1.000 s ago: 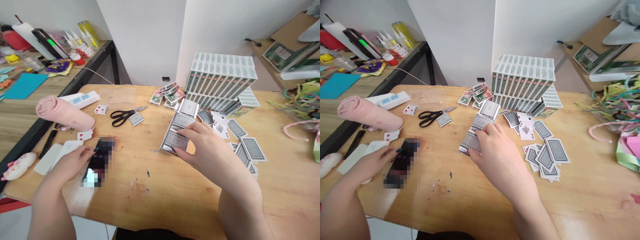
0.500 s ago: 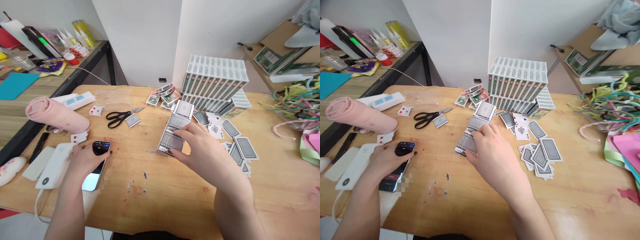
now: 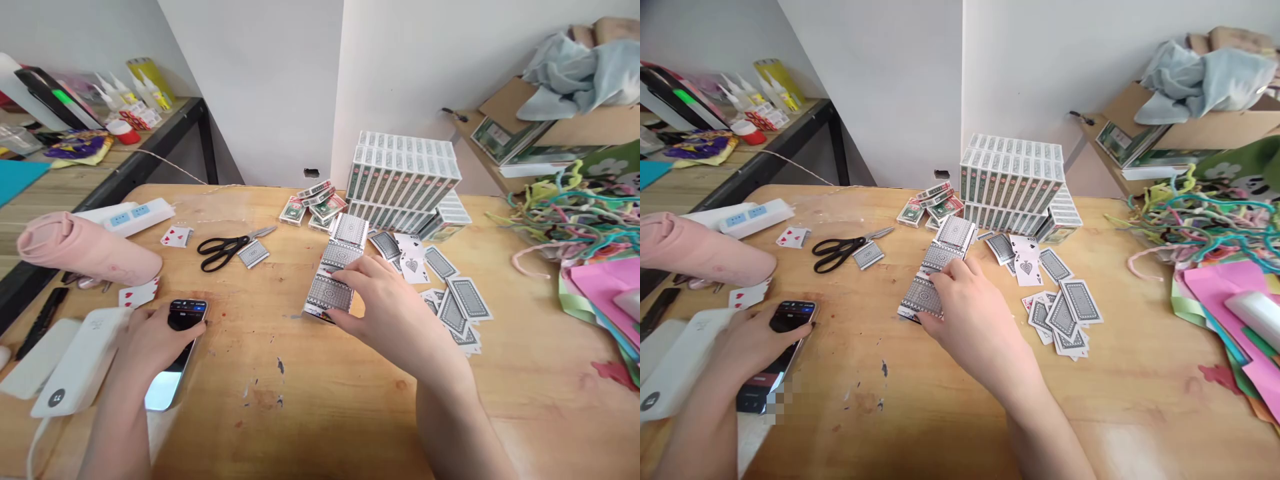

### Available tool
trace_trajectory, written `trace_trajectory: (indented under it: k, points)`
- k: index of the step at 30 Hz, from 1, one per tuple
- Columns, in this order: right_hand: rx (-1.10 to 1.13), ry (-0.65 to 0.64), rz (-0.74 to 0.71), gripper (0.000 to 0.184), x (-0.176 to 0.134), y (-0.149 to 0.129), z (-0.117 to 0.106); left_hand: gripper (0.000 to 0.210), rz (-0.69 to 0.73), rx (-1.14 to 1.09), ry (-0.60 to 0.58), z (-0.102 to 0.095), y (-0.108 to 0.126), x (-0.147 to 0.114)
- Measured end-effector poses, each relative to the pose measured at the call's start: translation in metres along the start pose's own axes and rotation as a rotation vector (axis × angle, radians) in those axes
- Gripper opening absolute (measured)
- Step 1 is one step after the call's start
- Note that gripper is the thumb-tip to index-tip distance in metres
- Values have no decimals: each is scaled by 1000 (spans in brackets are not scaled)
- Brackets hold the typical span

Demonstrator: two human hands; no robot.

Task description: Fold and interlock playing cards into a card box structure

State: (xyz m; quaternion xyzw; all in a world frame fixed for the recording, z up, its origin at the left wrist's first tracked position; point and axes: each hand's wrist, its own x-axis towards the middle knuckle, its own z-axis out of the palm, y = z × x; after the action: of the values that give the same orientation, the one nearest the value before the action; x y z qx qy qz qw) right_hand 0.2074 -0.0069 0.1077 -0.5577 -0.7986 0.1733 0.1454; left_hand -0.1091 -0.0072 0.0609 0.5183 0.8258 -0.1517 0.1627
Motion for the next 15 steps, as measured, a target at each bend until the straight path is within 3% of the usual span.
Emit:
trace_trajectory:
  k: [9,15]
  points:
    - [10,-5,-10,25,-1,1,1,61,14,1,19,2,1,1]
    - [12,-14,-9,23,0,-2,-1,61,-51,-48,46,2,2,-3]
